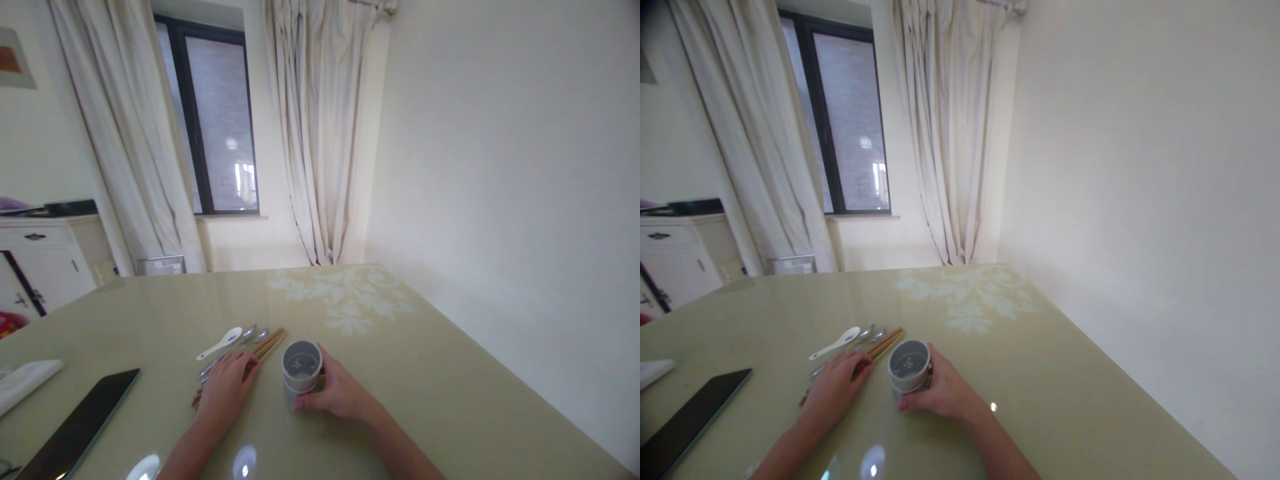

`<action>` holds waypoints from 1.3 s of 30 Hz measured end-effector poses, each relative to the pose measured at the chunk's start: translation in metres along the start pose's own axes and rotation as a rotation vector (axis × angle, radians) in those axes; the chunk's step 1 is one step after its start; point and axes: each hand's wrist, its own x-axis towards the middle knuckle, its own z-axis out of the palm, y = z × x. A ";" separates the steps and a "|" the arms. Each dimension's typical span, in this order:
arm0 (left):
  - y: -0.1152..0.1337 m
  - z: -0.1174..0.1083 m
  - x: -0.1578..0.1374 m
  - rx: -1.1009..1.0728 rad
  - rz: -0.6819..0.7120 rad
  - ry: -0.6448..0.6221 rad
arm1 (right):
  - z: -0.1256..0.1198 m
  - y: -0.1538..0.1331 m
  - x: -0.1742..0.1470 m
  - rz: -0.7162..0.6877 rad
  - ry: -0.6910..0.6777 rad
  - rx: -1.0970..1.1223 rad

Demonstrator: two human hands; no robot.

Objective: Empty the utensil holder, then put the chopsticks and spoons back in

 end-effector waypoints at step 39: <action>0.040 -0.018 -0.024 -0.603 0.124 0.598 | 0.036 -0.118 0.046 -0.425 0.378 -0.081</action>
